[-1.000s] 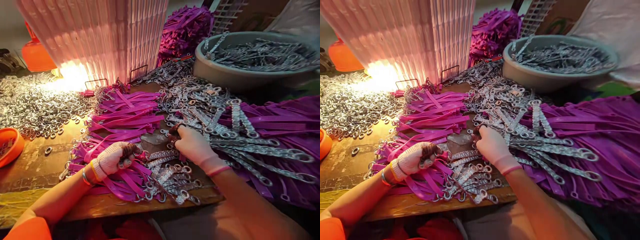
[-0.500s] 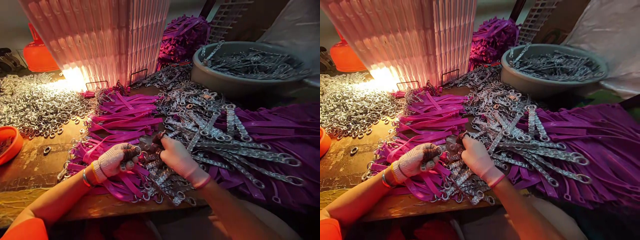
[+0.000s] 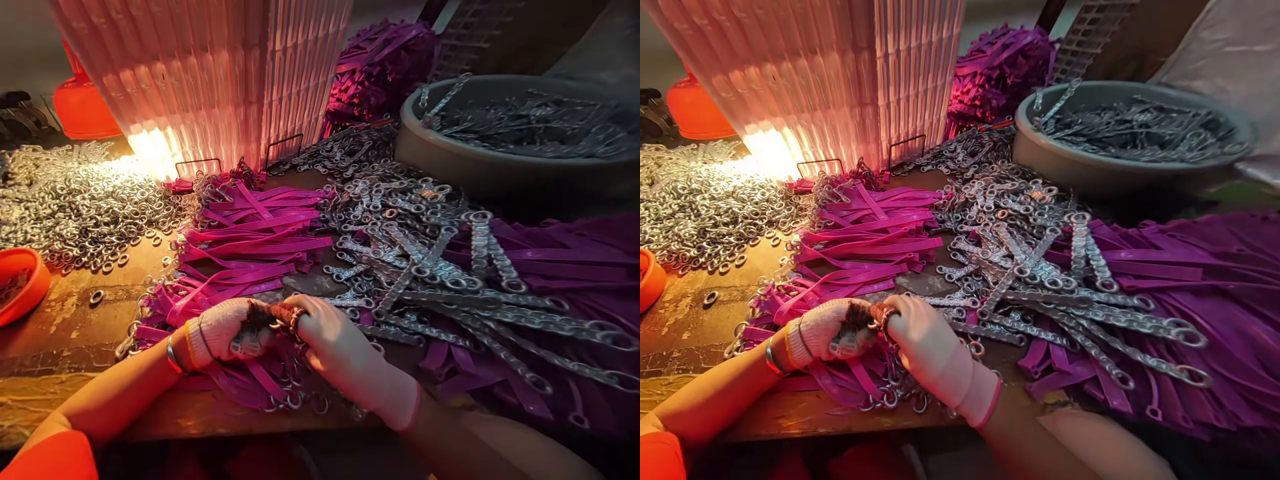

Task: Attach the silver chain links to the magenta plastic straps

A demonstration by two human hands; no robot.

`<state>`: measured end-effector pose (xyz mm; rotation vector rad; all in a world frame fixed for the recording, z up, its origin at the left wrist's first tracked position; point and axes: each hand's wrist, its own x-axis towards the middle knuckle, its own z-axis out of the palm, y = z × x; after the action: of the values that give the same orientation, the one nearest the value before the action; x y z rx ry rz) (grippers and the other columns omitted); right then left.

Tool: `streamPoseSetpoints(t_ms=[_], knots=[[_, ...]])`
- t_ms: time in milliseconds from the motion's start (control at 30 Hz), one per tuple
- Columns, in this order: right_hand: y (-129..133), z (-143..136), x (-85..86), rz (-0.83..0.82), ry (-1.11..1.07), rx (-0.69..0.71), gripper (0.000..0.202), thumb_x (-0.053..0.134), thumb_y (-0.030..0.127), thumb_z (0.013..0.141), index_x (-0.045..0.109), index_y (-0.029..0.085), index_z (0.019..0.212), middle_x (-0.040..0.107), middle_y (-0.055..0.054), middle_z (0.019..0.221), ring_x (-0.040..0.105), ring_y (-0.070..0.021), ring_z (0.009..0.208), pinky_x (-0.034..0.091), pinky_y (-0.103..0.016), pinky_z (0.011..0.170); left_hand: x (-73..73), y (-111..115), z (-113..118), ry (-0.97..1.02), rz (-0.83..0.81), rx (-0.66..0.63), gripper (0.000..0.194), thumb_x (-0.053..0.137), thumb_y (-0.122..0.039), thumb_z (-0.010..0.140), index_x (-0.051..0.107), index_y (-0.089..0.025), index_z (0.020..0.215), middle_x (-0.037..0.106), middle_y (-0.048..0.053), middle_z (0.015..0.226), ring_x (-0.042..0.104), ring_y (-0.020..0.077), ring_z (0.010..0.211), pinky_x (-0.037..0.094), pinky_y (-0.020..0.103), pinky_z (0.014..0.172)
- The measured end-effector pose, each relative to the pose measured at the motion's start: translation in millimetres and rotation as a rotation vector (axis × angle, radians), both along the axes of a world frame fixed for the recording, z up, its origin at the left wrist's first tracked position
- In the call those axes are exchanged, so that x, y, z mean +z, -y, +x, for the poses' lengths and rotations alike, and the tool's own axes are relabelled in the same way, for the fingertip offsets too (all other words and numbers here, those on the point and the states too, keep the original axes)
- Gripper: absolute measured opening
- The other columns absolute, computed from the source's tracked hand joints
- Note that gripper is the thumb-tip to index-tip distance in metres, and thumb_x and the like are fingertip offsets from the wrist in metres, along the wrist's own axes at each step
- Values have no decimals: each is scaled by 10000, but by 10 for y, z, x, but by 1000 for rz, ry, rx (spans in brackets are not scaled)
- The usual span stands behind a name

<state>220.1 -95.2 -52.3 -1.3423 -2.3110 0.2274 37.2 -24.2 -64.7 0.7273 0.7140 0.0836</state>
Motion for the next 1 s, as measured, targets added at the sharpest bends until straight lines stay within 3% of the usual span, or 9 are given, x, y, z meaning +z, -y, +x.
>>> streamPoseSetpoints(t_ms=[133,233,367,500,700,1000], knots=[[27,21,69,-72,145,-143,276,464,18,645,618,155,828,633,-78,793,547,-192,717,362,-298,649,161,69,1,-52,369,11,365,541,-435,882,552,-145,660,450,-32,456,303,46,326,189,183,317],[45,8,152,-205,190,-198,186,480,50,646,584,178,732,627,-52,706,514,-163,616,274,-299,585,292,95,-6,-56,488,-49,391,578,-518,866,569,-141,758,524,-16,546,348,43,367,211,175,342],[84,-64,220,-293,114,-217,75,502,147,697,553,200,683,638,-31,655,500,-151,568,223,-301,557,358,121,-7,-43,468,-110,385,627,-519,831,535,-153,757,484,-31,569,357,48,417,240,174,370],[112,-120,187,-302,-31,-319,91,519,213,724,514,210,633,621,-14,609,485,-137,532,215,-289,529,308,155,19,-11,372,-19,393,600,-511,845,457,-174,702,381,-63,525,273,32,387,181,171,359],[141,-151,47,16,81,-314,113,539,140,615,592,185,704,667,-81,761,564,-188,654,307,-299,605,267,164,67,3,202,143,274,584,-384,828,406,-200,730,351,-84,535,188,23,373,134,151,339],[124,-79,180,-31,230,-289,116,564,109,608,601,198,673,654,-82,699,571,-200,593,236,-326,551,372,178,127,-152,340,128,292,607,-434,835,479,-188,745,425,-57,536,289,43,388,196,161,349]])
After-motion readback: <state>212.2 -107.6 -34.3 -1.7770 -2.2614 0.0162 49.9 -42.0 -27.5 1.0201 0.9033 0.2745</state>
